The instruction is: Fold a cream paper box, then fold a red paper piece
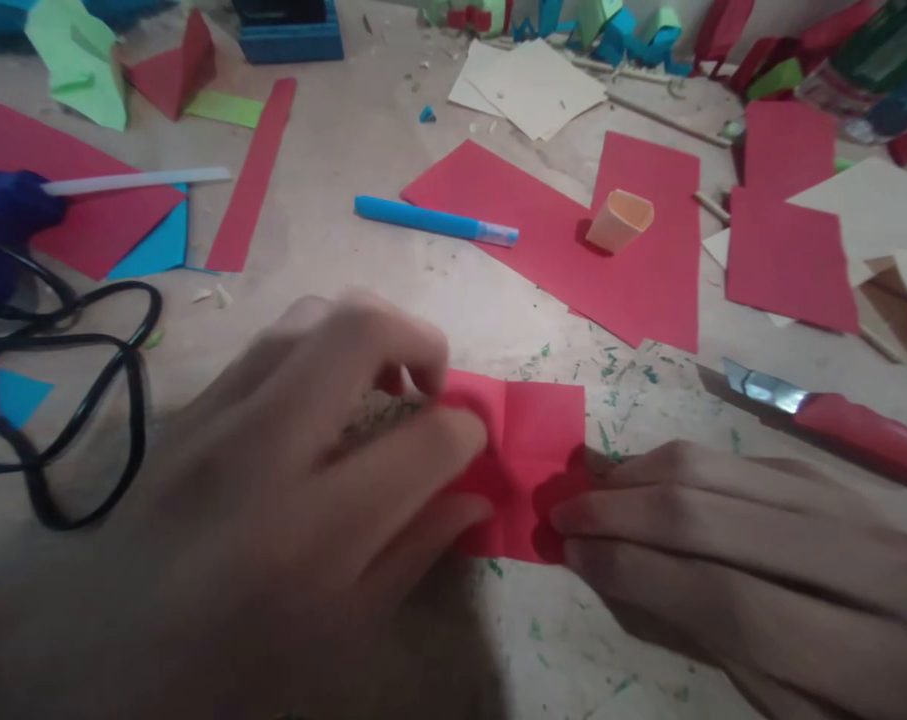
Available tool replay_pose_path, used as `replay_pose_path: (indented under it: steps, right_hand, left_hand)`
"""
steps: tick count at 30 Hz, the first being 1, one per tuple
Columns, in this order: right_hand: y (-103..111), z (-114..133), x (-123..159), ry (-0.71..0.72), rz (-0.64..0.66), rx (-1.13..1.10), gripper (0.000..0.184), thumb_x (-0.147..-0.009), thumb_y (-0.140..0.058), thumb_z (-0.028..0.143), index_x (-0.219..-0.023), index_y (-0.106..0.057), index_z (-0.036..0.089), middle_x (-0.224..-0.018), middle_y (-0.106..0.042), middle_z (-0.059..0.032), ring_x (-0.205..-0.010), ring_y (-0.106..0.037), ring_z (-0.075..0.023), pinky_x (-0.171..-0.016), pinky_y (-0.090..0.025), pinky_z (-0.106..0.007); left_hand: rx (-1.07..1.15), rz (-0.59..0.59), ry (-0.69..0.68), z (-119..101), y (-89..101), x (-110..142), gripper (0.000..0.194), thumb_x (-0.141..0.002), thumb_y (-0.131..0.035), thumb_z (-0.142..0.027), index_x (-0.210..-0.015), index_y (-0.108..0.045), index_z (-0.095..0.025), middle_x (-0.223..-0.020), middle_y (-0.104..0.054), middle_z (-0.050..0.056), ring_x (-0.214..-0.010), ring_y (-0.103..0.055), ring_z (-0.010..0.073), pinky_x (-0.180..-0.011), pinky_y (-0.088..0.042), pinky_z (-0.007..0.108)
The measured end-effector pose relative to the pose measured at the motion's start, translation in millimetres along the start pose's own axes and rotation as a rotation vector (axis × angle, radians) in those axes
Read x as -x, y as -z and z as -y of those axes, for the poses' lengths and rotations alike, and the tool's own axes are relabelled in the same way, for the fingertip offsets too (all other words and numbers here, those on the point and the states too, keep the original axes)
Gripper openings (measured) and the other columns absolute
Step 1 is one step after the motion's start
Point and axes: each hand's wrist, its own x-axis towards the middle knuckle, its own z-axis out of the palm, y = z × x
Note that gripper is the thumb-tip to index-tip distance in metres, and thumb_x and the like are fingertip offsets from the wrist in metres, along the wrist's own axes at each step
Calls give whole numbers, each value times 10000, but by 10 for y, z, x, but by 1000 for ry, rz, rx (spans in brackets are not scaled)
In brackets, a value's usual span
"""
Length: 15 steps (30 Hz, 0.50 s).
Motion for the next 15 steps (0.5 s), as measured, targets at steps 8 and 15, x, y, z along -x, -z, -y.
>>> replay_pose_path:
  steps: [8, 15]
  right_hand:
    - [-61, 93, 134, -136, -110, 117, 172, -1036, -605, 195, -1162, -713, 242, -1182, -794, -8, -924, -771, -143, -782, -635, -227]
    - [-93, 35, 11, -79, -68, 170, 140, -1049, -593, 186, -1097, -719, 222, -1158, -794, -50, -920, -760, -160, -860, -643, -278]
  left_hand:
    - [66, 135, -269, -28, -60, 108, 283, -1088, -426, -142, -1107, -708, -163, -1251, -720, 56, -1155, -628, 214, -1046, -491, 383]
    - [52, 95, -262, -67, -72, 178, 252, -1034, -489, -131, -1098, -733, -137, -1183, -754, 83, -1164, -682, 232, -1108, -543, 398]
